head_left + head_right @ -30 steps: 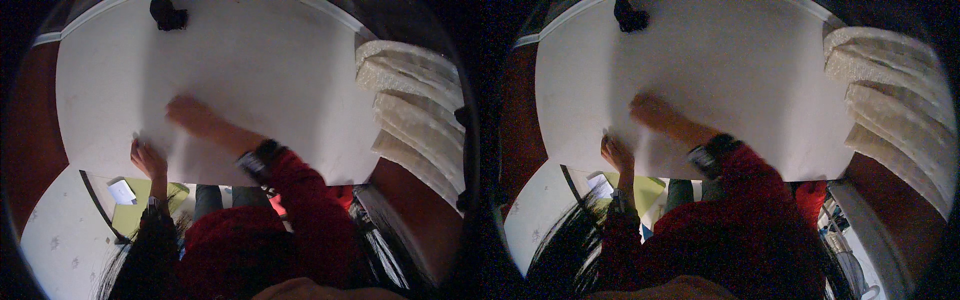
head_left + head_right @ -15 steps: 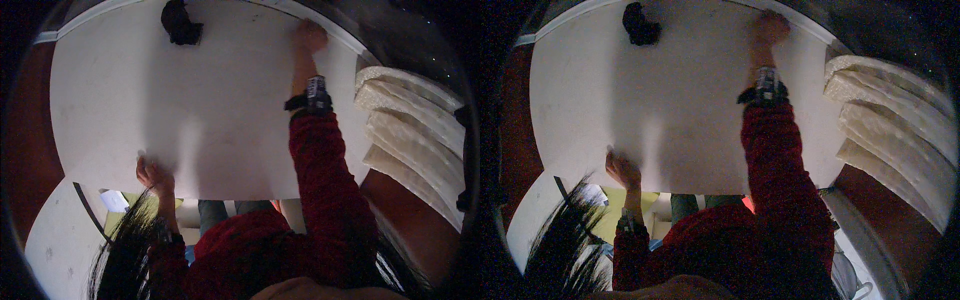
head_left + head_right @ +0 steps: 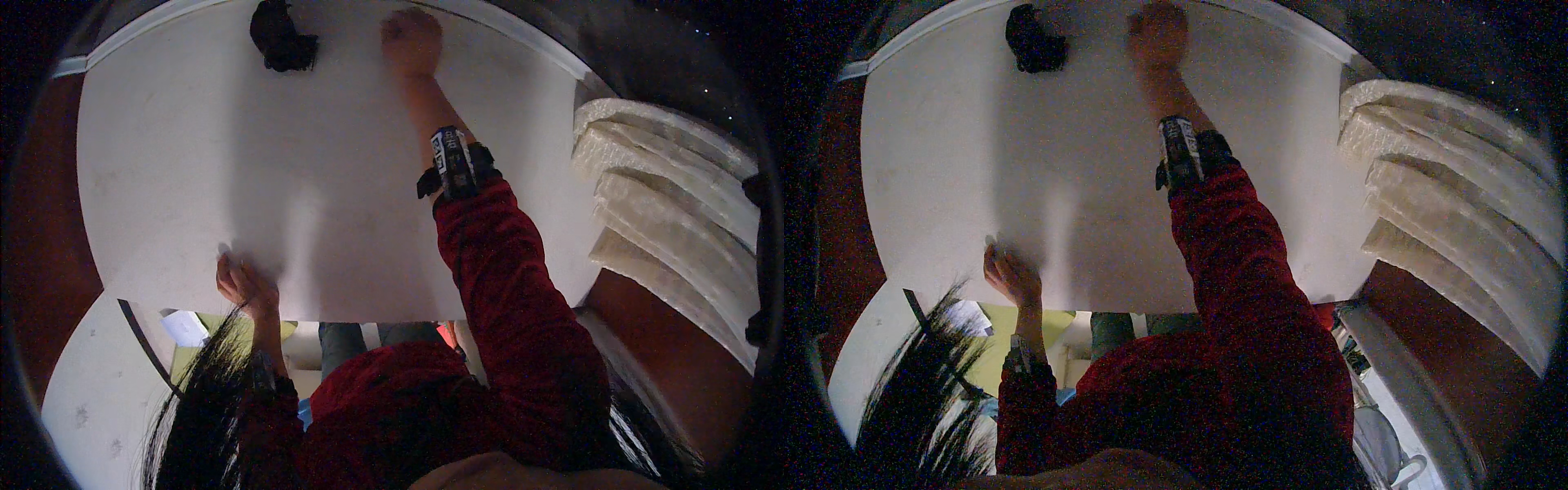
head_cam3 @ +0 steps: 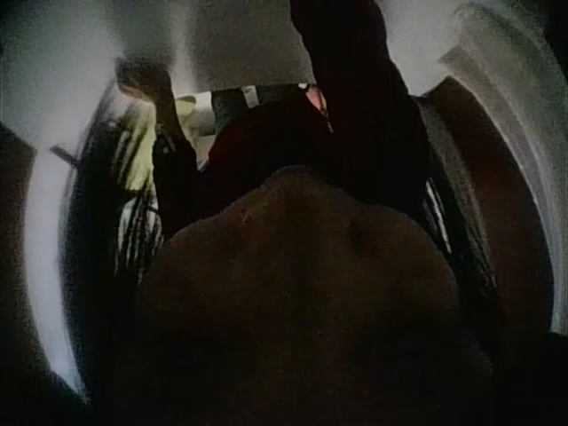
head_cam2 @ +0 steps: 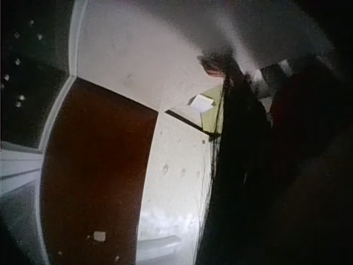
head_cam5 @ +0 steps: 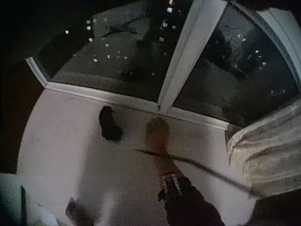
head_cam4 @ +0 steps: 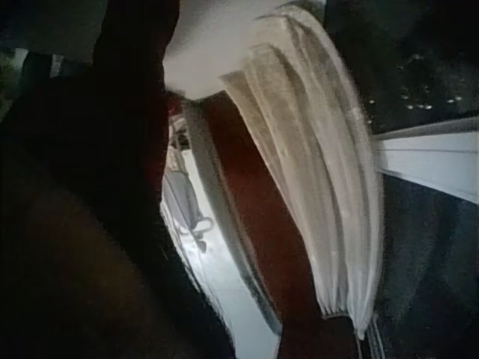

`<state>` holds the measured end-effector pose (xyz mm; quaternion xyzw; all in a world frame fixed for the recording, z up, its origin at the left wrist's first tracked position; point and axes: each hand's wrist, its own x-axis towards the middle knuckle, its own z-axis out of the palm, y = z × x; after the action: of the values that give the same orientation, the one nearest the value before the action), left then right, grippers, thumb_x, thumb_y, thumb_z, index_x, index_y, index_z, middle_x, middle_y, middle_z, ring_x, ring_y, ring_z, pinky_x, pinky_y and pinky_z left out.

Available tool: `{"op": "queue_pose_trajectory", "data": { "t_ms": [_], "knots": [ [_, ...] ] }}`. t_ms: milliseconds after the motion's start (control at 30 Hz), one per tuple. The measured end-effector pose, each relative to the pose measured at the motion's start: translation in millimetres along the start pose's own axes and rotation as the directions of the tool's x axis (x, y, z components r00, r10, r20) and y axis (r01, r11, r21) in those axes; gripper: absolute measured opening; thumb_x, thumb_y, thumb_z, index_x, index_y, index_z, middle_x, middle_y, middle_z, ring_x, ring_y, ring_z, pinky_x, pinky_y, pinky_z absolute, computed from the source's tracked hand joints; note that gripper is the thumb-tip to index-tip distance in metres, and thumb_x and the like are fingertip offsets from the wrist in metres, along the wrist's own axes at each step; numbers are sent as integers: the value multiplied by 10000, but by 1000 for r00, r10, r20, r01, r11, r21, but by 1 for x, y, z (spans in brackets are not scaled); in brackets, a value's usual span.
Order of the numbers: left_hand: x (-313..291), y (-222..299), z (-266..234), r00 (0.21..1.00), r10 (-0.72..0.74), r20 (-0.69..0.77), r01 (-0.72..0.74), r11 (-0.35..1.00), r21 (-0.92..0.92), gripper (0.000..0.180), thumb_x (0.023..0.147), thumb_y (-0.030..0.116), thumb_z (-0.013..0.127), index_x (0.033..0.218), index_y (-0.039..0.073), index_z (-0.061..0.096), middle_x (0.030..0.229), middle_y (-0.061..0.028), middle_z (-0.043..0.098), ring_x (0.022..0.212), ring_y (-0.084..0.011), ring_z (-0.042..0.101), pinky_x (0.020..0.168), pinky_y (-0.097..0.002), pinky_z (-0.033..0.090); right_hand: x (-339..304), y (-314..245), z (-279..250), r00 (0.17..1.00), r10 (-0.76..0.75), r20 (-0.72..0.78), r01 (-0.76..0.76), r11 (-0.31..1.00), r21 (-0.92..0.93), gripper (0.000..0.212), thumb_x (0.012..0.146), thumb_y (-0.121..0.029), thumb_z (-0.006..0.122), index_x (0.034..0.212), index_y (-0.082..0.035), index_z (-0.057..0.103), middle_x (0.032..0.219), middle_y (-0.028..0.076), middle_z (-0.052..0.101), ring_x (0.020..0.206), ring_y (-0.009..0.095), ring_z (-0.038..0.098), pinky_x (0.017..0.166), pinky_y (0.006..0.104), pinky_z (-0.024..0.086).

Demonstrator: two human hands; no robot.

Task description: The person wipes a white cabinet surface with a cloth, then walks to the bathroom to wet and wring the cloth at the sink. They return to the bedroom and continue wiping the cabinet and its doors.

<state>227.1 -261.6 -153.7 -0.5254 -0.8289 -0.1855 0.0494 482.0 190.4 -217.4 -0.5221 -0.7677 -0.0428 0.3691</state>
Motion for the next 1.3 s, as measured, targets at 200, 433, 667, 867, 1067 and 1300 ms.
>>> {"op": "queue_pose_trajectory", "data": {
  "t_ms": [200,433,667,867,1067,1300],
  "knots": [
    [-2,-7,2,999,6,35,-8,997,71,238,936,135,515,1161,57,503,1307,-167,486,1166,-369,460,961,-495,372,-31,-50,-43,967,1,253,5,1000,-24,183,707,-60,636,882,-81,684,1017,82,669,965,289,618,874,407,501],
    [-4,-6,0,999,9,33,-9,1000,2,188,931,143,524,1089,46,555,1315,-168,487,1190,-374,450,952,-506,378,-121,-119,-114,952,-204,230,152,963,222,246,727,-43,647,966,-89,687,1057,90,658,977,304,601,900,419,494],
    [-6,-8,3,998,-40,54,42,999,-35,147,920,160,551,996,36,576,1328,-165,476,1204,-369,443,967,-504,380,-142,-179,-172,507,315,802,-801,515,304,204,860,-112,647,1063,-88,654,1068,88,645,963,246,608,821,364,532],
    [-9,-9,3,992,-41,123,31,996,80,151,884,143,584,996,40,585,1320,-172,486,1209,-373,444,974,-506,383,-150,-210,-209,108,176,978,-750,-631,196,233,930,-184,624,1112,-39,609,1053,85,645,972,195,612,816,324,524],
    [-9,-8,4,999,-34,26,37,995,-88,174,869,148,583,999,34,605,1332,-172,495,1247,-372,432,1012,-511,355,-157,-245,-240,176,132,975,-739,-636,220,213,942,-169,605,1121,-53,593,1098,74,631,993,202,606,886,377,491],
    [2,-34,-31,982,-109,154,172,855,-489,206,907,173,554,1068,62,618,1236,-180,565,1143,-399,519,948,-481,430,-209,-288,-285,132,230,964,-979,-120,163,198,956,-169,581,1131,-76,594,1111,46,620,1035,200,576,874,377,459]
  ]
}}
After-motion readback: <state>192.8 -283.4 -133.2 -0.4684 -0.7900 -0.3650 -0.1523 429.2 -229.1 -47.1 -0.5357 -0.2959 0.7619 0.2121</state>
